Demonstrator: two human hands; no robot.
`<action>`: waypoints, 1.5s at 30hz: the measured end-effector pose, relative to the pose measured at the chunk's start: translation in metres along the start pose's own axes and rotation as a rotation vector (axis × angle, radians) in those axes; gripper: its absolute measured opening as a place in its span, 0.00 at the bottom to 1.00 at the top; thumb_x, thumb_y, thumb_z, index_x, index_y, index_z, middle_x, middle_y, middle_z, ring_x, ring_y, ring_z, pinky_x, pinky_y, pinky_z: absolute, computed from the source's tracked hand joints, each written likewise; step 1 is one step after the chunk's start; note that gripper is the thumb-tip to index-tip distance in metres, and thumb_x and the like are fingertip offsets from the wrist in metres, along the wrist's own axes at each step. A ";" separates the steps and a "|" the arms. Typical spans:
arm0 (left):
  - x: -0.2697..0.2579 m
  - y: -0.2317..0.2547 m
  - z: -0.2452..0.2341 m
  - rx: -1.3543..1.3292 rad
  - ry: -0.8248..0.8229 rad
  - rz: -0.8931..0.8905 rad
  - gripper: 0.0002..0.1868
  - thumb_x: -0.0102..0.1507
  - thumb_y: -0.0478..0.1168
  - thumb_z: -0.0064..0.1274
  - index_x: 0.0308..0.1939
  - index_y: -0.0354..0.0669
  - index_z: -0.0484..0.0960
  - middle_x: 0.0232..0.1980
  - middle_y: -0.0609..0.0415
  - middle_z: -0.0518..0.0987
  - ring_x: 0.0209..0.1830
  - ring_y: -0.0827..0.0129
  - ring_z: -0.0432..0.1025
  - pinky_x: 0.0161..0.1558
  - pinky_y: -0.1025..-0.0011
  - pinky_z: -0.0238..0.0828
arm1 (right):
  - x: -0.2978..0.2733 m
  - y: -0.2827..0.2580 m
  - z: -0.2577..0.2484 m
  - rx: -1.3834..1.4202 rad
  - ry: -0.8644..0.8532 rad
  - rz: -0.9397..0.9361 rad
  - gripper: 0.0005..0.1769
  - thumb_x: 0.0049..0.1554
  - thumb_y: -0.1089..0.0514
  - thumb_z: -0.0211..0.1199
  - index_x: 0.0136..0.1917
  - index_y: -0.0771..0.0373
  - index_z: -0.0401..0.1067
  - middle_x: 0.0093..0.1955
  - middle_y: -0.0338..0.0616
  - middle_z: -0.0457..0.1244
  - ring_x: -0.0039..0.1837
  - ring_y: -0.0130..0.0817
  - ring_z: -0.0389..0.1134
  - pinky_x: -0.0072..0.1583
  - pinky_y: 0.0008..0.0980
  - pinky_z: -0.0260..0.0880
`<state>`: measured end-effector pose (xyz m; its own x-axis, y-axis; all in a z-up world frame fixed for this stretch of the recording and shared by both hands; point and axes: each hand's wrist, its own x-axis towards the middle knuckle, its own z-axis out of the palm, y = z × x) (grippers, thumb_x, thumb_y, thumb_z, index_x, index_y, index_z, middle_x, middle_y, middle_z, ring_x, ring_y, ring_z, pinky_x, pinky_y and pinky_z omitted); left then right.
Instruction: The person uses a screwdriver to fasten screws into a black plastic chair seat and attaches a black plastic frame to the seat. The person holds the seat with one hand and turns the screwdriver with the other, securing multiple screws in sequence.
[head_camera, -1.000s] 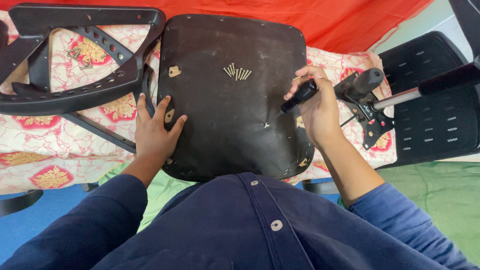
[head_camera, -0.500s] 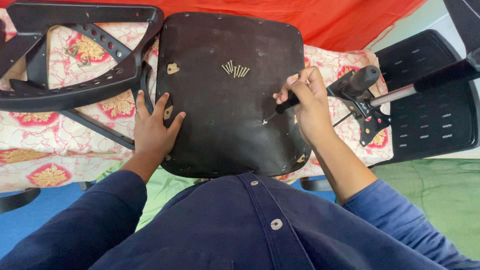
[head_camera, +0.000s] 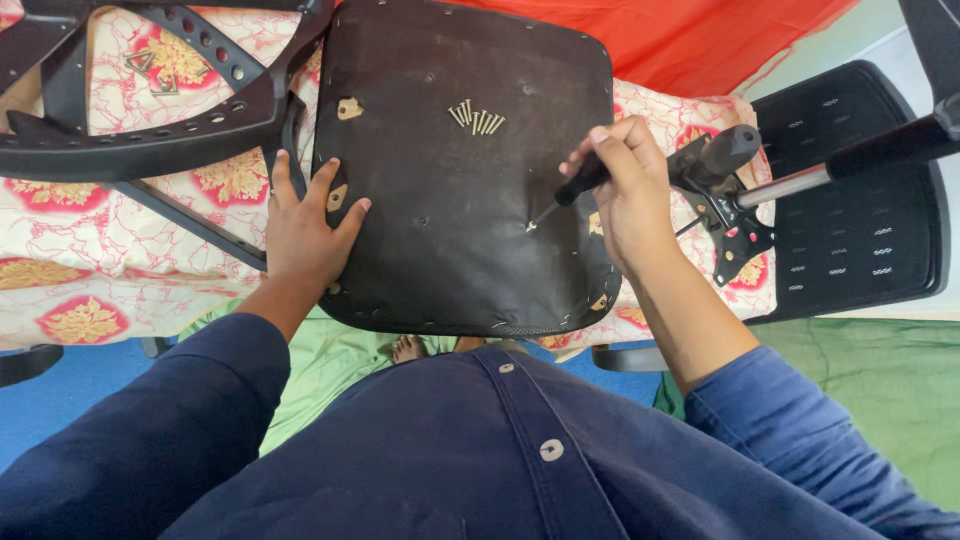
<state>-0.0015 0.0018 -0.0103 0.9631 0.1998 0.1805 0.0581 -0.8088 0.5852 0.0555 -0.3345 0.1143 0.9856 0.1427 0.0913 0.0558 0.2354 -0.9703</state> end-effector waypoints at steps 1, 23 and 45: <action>0.000 0.000 0.000 0.003 -0.003 -0.005 0.34 0.64 0.58 0.60 0.72 0.54 0.74 0.79 0.29 0.51 0.71 0.28 0.60 0.65 0.47 0.63 | 0.000 0.001 0.000 -0.002 0.005 0.015 0.07 0.67 0.59 0.56 0.47 0.59 0.61 0.48 0.43 0.63 0.53 0.32 0.67 0.61 0.39 0.72; 0.002 0.002 0.001 0.040 -0.037 -0.052 0.35 0.63 0.60 0.59 0.72 0.56 0.73 0.80 0.32 0.50 0.69 0.31 0.61 0.64 0.48 0.63 | 0.003 0.003 -0.004 0.008 0.027 0.033 0.07 0.65 0.59 0.55 0.46 0.58 0.60 0.46 0.43 0.63 0.51 0.32 0.67 0.60 0.39 0.70; 0.013 0.020 0.011 0.161 0.032 -0.103 0.30 0.65 0.57 0.59 0.63 0.44 0.74 0.74 0.25 0.58 0.60 0.28 0.68 0.58 0.47 0.68 | 0.008 -0.003 -0.024 0.016 -0.090 0.096 0.09 0.64 0.63 0.60 0.43 0.60 0.62 0.48 0.43 0.66 0.55 0.33 0.69 0.62 0.37 0.70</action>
<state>0.0154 -0.0179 -0.0054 0.9412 0.3014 0.1529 0.1995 -0.8607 0.4684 0.0675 -0.3568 0.1131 0.9677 0.2512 0.0186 -0.0414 0.2316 -0.9719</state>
